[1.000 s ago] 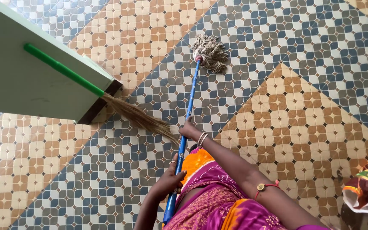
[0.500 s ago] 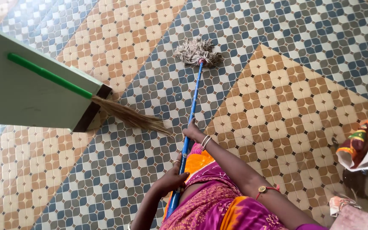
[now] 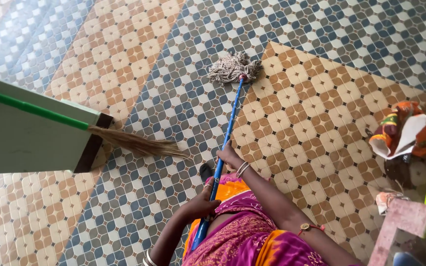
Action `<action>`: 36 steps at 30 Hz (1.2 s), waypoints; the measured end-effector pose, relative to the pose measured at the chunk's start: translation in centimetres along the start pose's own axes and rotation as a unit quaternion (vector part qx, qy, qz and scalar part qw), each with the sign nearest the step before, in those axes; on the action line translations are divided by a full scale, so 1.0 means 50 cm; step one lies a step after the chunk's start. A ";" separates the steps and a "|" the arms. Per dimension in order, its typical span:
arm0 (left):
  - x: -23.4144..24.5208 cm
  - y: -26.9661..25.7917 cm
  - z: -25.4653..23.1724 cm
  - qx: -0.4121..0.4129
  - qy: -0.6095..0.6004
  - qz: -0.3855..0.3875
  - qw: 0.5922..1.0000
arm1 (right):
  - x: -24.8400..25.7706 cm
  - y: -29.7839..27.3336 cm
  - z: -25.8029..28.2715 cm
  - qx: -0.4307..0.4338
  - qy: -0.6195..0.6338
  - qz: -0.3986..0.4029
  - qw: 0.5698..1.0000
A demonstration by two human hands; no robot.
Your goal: The person mops a tiled floor using a mop with a blue handle. They move the mop head across the patterned surface, working around a broom, a blue bucket, and a backpack on the floor.
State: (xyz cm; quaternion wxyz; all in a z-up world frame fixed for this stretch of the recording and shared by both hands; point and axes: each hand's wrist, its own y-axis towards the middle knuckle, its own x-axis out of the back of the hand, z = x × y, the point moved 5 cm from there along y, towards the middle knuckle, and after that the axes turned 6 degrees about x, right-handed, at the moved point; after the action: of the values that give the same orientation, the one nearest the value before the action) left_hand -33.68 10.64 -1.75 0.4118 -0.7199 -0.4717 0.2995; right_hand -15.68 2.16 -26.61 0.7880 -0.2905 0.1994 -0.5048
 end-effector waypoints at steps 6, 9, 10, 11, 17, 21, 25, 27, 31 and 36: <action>-0.005 0.008 0.012 -0.011 0.018 0.036 0.999 | 0.044 -0.034 -0.028 0.015 -0.041 -0.066 0.997; -0.004 -0.001 0.016 -0.012 0.055 0.043 0.998 | 0.049 -0.057 -0.041 0.036 -0.009 -0.070 0.997; 0.000 -0.007 0.021 -0.022 0.073 0.043 0.996 | 0.042 -0.063 -0.047 0.026 -0.006 -0.069 0.997; 0.005 -0.014 0.030 -0.021 0.073 0.042 0.996 | 0.034 -0.069 -0.053 0.017 -0.003 -0.068 0.998; 0.042 -0.070 0.127 0.008 0.076 0.025 0.997 | -0.059 -0.099 -0.099 -0.019 -0.047 -0.073 0.996; 0.090 -0.137 0.217 0.012 0.029 0.012 0.999 | -0.175 -0.118 -0.131 -0.052 -0.028 -0.061 0.996; 0.136 -0.210 0.319 0.034 -0.031 -0.003 0.999 | -0.303 -0.143 -0.161 -0.054 -0.066 -0.034 0.996; 0.157 -0.242 0.370 0.026 -0.048 -0.013 0.998 | -0.366 -0.151 -0.173 -0.037 -0.078 -0.007 0.996; 0.195 -0.304 0.463 0.033 -0.086 -0.036 0.995 | -0.489 -0.173 -0.201 -0.026 -0.081 0.031 0.996; 0.219 -0.377 0.542 0.052 -0.138 -0.044 0.988 | -0.602 -0.209 -0.235 -0.062 -0.035 0.042 0.997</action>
State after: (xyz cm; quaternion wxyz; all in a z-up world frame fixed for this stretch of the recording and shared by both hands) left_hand -59.93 33.27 1.24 0.3925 -0.6280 -0.5387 0.4016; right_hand -42.28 23.23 -27.90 0.7958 -0.3471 0.2149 -0.4473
